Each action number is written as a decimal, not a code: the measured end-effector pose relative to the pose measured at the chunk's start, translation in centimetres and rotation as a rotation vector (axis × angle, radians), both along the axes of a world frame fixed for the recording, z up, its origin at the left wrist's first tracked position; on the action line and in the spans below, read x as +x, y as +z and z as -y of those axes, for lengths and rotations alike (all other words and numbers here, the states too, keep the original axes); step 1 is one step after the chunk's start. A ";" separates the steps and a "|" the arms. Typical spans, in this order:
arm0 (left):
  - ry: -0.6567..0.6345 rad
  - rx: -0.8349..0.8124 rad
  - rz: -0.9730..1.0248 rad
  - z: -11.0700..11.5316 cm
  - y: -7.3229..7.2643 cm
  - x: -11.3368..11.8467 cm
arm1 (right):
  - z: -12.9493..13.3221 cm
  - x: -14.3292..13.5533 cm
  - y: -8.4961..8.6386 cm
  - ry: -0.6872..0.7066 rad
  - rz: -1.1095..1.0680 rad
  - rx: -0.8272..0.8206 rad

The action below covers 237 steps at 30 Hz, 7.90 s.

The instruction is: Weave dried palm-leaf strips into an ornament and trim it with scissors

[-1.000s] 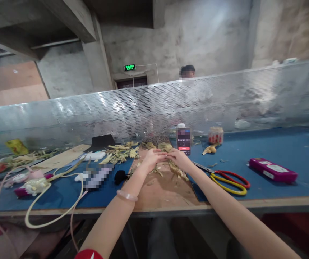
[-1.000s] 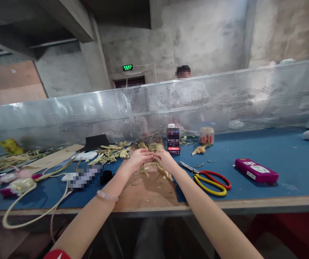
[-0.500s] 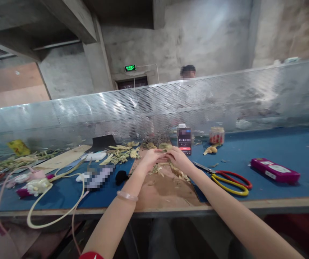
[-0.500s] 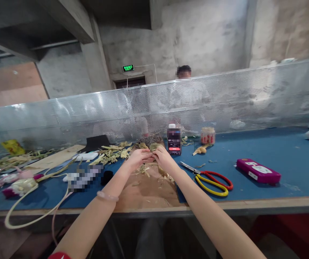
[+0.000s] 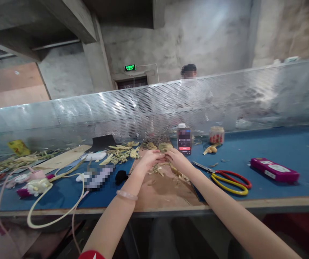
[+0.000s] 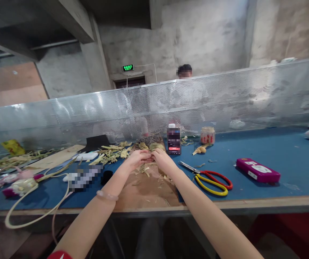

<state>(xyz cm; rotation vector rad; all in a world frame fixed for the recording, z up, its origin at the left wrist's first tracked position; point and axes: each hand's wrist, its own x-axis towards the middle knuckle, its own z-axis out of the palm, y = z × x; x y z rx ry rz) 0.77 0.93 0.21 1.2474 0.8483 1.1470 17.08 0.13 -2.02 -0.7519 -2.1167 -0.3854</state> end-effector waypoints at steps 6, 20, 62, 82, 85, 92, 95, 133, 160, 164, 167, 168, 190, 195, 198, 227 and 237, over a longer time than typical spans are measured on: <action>0.063 -0.002 -0.033 0.9 0.6 0.5 | -0.1 0.1 -0.1 0.003 -0.066 -0.023; 0.101 0.140 -0.142 0.7 0.1 1.1 | -0.5 0.4 -0.3 0.011 -0.111 -0.108; 0.218 0.806 -0.496 0.1 0.0 -1.1 | 0.8 0.8 1.5 0.184 -0.656 -0.493; 0.215 0.863 -0.763 2.8 0.6 0.1 | 1.0 1.3 1.7 0.373 -0.607 -0.696; 0.192 0.849 -0.762 3.1 0.7 0.2 | 1.0 1.3 1.8 0.357 -0.587 -0.685; 0.096 0.754 -0.621 2.6 0.4 0.3 | 1.1 1.5 1.9 0.288 -0.533 -0.579; 0.010 0.686 -0.528 2.4 0.3 0.4 | 1.1 1.6 1.8 0.276 -0.538 -0.549; 0.092 0.683 -0.441 2.6 0.5 0.8 | 1.0 0.6 1.4 0.293 -0.625 -0.409; 0.043 0.456 -0.243 1.1 -0.1 0.1 | 2.0 0.9 2.5 0.310 -0.817 -0.594; -0.053 0.412 -0.198 1.1 -0.4 0.2 | 1.9 1.5 2.5 0.405 -0.803 -0.641; -0.072 0.396 -0.171 1.4 -0.4 0.4 | 1.7 1.7 2.4 0.454 -0.691 -0.676; -0.064 0.399 -0.176 1.6 -0.3 0.5 | 1.6 1.7 2.3 0.454 -0.670 -0.678; -0.170 0.415 -0.304 2.5 0.4 -0.2 | 2.1 1.9 2.7 0.395 -0.661 -0.614; -0.124 0.415 -0.336 2.4 0.2 -0.2 | 2.2 2.0 2.6 0.424 -0.660 -0.641; -0.134 0.428 -0.375 2.7 0.5 -0.2 | 2.1 2.0 2.5 0.435 -0.644 -0.637; -0.143 0.376 -0.250 2.8 0.3 -0.4 | 2.3 2.0 2.6 0.503 -0.669 -0.662; -0.182 0.402 -0.300 2.4 0.3 0.0 | 2.3 1.9 2.6 0.419 -0.619 -0.587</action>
